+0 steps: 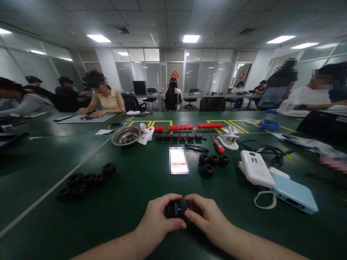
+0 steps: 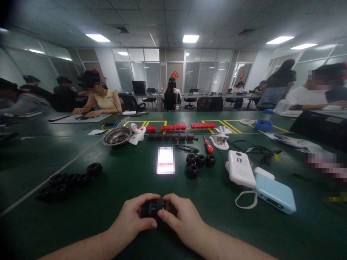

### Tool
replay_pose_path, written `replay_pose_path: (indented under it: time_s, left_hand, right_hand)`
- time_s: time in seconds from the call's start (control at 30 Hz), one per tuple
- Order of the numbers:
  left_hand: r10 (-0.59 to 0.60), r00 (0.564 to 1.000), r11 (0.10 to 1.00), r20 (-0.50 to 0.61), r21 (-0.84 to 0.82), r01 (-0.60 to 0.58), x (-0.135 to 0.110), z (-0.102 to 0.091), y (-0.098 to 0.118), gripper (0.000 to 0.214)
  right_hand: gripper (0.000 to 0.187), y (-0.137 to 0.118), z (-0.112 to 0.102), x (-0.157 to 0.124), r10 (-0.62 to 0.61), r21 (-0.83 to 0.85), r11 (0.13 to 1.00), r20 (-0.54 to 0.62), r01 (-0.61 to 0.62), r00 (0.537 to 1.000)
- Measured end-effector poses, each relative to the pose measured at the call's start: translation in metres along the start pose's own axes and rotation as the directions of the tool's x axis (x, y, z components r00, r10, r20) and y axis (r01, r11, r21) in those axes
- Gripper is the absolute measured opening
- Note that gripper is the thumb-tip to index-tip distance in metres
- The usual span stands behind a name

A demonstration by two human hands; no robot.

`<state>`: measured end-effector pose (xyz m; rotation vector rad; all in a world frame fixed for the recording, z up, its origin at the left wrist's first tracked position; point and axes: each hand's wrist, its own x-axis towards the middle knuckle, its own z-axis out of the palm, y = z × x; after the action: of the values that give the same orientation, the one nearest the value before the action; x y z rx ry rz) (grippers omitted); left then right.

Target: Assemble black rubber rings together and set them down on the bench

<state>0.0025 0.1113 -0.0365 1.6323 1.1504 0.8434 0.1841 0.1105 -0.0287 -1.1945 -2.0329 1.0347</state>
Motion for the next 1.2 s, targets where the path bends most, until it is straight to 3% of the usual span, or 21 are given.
replay_pose_path:
  time_s: [0.17,0.33,0.4,0.47,0.53,0.6,0.73,0.8,0.9,1.0,1.1,1.2]
  left_hand:
    - [0.100,0.995,0.992,0.013,-0.082,-0.098,-0.003,0.003,0.001,0.065]
    - [-0.015,1.000,0.926,0.028,-0.376,0.024,0.003,0.010,-0.006,0.045]
    - [-0.015,0.998,0.912,0.053,-0.409,0.035,0.005,0.011,-0.010,0.041]
    - [0.014,0.998,0.917,0.064,-0.399,0.013,0.005,0.011,-0.012,0.043]
    - [0.029,0.998,0.928,0.064,-0.372,-0.003,0.002,0.009,-0.010,0.045]
    - [0.050,0.997,0.938,0.054,-0.347,-0.029,-0.001,0.008,-0.006,0.045]
    - [0.045,0.999,0.955,0.020,-0.295,-0.037,-0.004,0.006,-0.002,0.051]
    - [-0.002,1.000,0.964,0.016,-0.267,0.007,-0.002,0.005,-0.003,0.050]
    - [-0.076,0.997,0.968,0.015,-0.240,0.077,0.003,0.003,-0.005,0.043]
    - [-0.089,0.996,0.979,-0.028,-0.184,0.083,0.005,0.001,-0.003,0.040]
    - [-0.060,0.998,0.986,-0.031,-0.158,0.055,0.003,0.000,0.000,0.041]
    - [0.007,1.000,0.970,0.027,-0.244,0.000,0.000,0.000,0.004,0.053]
  right_hand:
    - [0.030,0.009,0.000,0.004,-0.097,0.142,0.983,-0.158,0.119,0.983]
    - [0.037,0.010,-0.006,0.001,-0.327,-0.004,0.943,-0.177,0.332,0.928]
    - [0.034,0.007,-0.006,-0.001,-0.347,0.030,0.934,-0.159,0.356,0.924]
    - [0.024,0.004,-0.003,-0.002,-0.279,0.148,0.939,-0.197,0.310,0.940]
    - [0.017,0.003,0.003,0.000,-0.132,0.314,0.925,-0.258,0.212,0.957]
    - [0.022,0.004,0.008,0.003,0.020,0.476,0.872,-0.265,0.113,0.964]
    - [0.037,0.006,0.008,0.008,0.159,0.602,0.790,-0.019,-0.116,0.987]
    - [0.034,0.005,0.004,0.007,0.137,0.542,0.829,0.043,-0.138,0.990]
    - [0.033,0.000,-0.001,0.003,-0.002,0.343,0.939,-0.020,0.009,1.000]
    - [0.040,-0.003,0.001,0.000,-0.060,0.201,0.977,-0.056,0.070,0.997]
    - [0.040,0.000,0.005,0.001,-0.030,0.206,0.977,-0.103,0.051,0.994]
    - [0.040,0.005,0.005,0.005,0.015,0.334,0.942,-0.120,0.026,0.993]
